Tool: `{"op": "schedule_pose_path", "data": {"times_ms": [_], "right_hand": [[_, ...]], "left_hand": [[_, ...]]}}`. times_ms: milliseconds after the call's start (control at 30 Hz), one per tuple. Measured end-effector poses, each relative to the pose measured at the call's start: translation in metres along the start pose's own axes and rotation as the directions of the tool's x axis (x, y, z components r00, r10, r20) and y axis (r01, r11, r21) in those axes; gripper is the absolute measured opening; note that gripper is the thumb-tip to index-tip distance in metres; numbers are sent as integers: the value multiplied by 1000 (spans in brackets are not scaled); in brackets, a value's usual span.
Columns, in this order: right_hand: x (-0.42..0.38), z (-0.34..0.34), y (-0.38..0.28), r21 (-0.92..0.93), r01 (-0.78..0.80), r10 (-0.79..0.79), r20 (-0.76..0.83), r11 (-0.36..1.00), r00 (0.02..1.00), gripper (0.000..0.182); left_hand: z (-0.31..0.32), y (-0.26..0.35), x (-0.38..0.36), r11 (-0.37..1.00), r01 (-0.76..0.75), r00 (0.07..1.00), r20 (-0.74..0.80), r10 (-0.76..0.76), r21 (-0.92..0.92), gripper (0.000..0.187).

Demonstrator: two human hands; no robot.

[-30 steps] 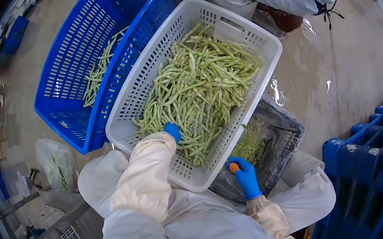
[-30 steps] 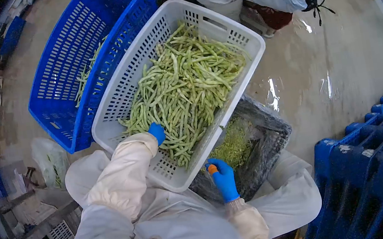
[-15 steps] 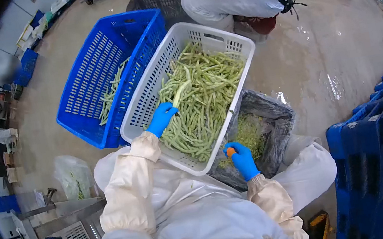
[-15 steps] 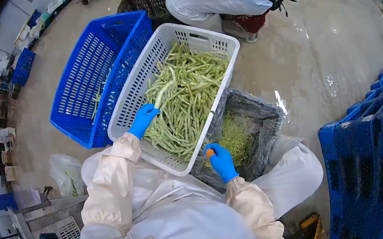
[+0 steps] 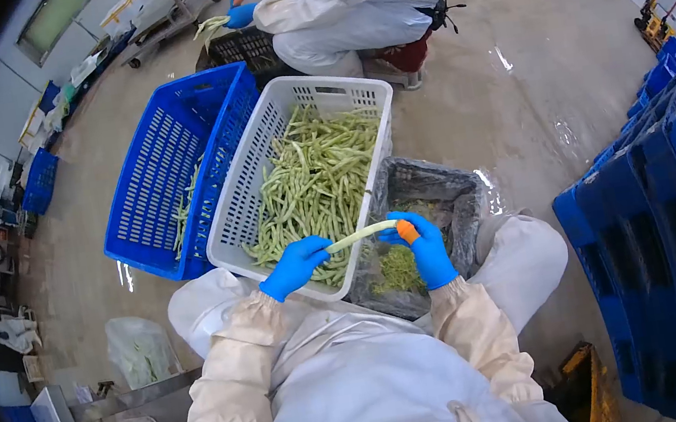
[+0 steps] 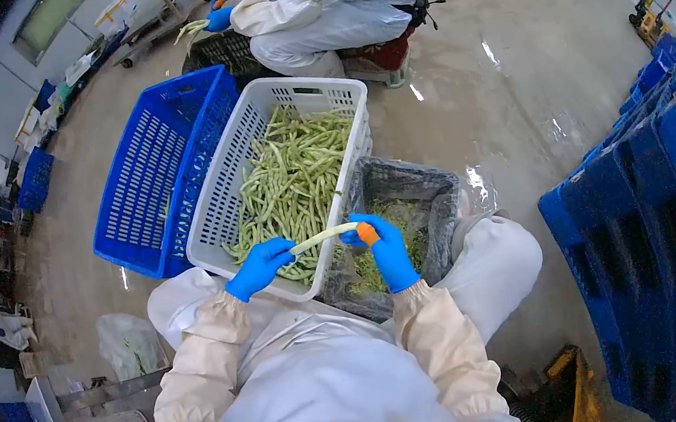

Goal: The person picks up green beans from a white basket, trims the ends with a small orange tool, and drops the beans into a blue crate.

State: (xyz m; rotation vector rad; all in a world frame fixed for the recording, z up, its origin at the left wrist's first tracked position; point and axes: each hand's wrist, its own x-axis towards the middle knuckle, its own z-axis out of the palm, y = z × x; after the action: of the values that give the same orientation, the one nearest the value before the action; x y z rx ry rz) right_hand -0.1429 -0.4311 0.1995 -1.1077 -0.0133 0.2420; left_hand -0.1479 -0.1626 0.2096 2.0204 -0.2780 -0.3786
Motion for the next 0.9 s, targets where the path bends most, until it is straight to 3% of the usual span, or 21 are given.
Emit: {"op": "schedule_pose_path", "data": {"times_ms": [133,200,267,300,333,533,567,633,733,867,900], "right_hand": [[-4,5,-2,-47,-17,21,70,999,997,31],[-5,9,-2,-58,-27,34,107,998,994,30],[-6,9,-1,-71,-37,46,137,997,990,29],[-5,7,1,-87,-60,73,148,994,986,29],[-6,5,2,-103,-84,99,154,991,983,28],[-7,5,3,-99,-203,219,193,974,956,26],[-8,5,3,-97,-205,220,193,974,956,26],[-7,3,6,-144,-166,195,218,976,956,22],[-7,3,9,-95,-157,170,148,983,974,18],[-9,9,5,111,-126,130,-26,986,991,18],[-9,10,2,240,-108,112,-3,965,994,19]], "left_hand": [[3,18,-4,997,-78,995,-56,79,20,21],[6,39,-4,999,42,998,43,-40,-31,23],[8,34,-4,999,27,1000,6,-27,18,22],[6,31,-3,945,-160,982,-50,182,286,21],[5,29,-1,786,-309,919,-44,391,536,20],[-3,42,-3,641,-291,919,22,393,710,15],[-4,42,-2,641,-290,920,23,392,710,15],[-5,42,-2,513,-325,883,60,466,795,17],[1,43,0,487,-291,872,18,489,823,19],[33,32,11,619,-264,840,-140,524,739,21],[43,32,14,832,-248,865,-274,421,496,20]]}}
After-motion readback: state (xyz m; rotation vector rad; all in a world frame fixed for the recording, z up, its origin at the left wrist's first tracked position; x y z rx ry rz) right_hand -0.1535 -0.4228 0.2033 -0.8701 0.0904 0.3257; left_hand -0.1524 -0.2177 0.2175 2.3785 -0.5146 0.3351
